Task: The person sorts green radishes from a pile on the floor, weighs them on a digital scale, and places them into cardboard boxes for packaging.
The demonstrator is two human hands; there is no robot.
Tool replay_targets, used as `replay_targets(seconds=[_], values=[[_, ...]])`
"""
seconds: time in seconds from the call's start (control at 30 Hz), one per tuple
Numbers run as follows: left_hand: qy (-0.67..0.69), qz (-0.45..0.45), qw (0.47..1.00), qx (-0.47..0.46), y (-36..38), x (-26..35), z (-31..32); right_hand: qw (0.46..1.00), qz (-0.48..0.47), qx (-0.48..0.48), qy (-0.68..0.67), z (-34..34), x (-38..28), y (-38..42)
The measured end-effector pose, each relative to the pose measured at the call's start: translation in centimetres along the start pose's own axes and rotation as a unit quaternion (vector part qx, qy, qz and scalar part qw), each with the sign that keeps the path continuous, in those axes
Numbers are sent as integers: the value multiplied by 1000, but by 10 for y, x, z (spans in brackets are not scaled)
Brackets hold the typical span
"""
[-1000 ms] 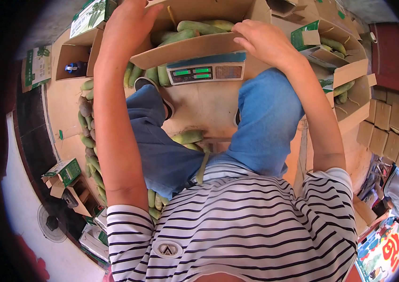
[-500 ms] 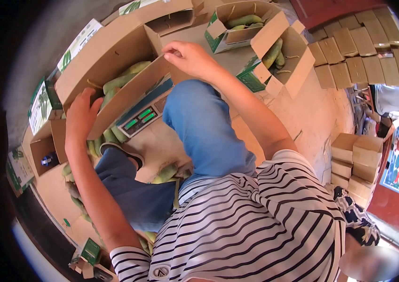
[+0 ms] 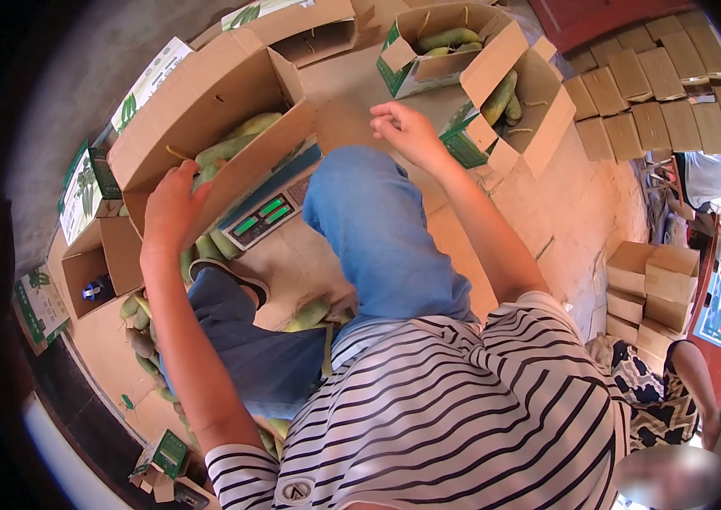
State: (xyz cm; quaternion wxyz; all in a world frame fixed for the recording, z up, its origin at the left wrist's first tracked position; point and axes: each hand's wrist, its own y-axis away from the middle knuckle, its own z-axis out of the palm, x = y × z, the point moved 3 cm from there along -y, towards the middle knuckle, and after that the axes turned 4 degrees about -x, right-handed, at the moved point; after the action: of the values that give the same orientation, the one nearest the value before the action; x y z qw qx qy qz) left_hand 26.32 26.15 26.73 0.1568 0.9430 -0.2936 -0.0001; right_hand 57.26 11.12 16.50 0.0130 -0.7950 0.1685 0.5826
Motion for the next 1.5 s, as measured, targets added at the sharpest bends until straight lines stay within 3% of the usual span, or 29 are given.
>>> replay_targets(seconds=[0.1, 0.3, 0.4, 0.47, 0.53, 0.6, 0.67, 0.77, 0.87, 0.97, 1.03, 1.1, 1.2, 1.3, 1.37, 1.47, 1.5], values=[[3, -4, 1000, -1, 1, 2, -2, 999, 31, -33, -8, 9, -4, 5], [4, -2, 1000, 0, 3, 2, 0, 999, -4, -36, -27, 16, -6, 9], [4, -2, 1000, 3, 4, 2, -1, 972, -76, 78, 209, -3, -55, 26], [1, 3, 1000, 7, 5, 4, -1, 869, -244, 202, 381, -29, -102, 47], [-5, 17, 1000, 11, 5, 5, 1, 790, -272, 294, 464, -78, -138, 70], [-15, 42, 999, 31, 3, 2, 9, 634, -252, 410, 605, -125, -177, 105], [-21, 57, 998, 29, -2, 4, 18, 538, -150, 434, 707, -164, -201, 134], [-28, 50, 998, 15, -4, 2, 21, 586, 63, 403, 700, -216, -167, 143], [-64, 27, 997, -12, -5, 4, 28, 693, 13, 381, 612, -224, -104, 126], [-35, 6, 999, -22, 0, 5, 24, 752, 37, 406, 518, -248, -82, 95], [-39, -2, 999, -19, 0, 0, 27, 872, 42, 282, 399, -264, -79, 69], [-42, -11, 999, -22, 0, -3, 29, 951, 24, 197, 237, -264, -82, 44], [-55, -22, 998, -21, 0, -3, 30, 961, -11, 193, 198, -259, -115, 21], [-97, -16, 995, 20, 1, 2, 36, 972, -84, 213, 44, -222, -143, -11], [-114, -17, 992, 60, -3, 2, 45, 959, -143, 244, -26, -200, -147, -45], [-118, -33, 992, 42, -8, 6, 48, 936, -170, 298, -83, -174, -136, -115], [-121, -25, 991, 52, -8, 7, 48, 916, -199, 307, -165, -163, -129, -144]])
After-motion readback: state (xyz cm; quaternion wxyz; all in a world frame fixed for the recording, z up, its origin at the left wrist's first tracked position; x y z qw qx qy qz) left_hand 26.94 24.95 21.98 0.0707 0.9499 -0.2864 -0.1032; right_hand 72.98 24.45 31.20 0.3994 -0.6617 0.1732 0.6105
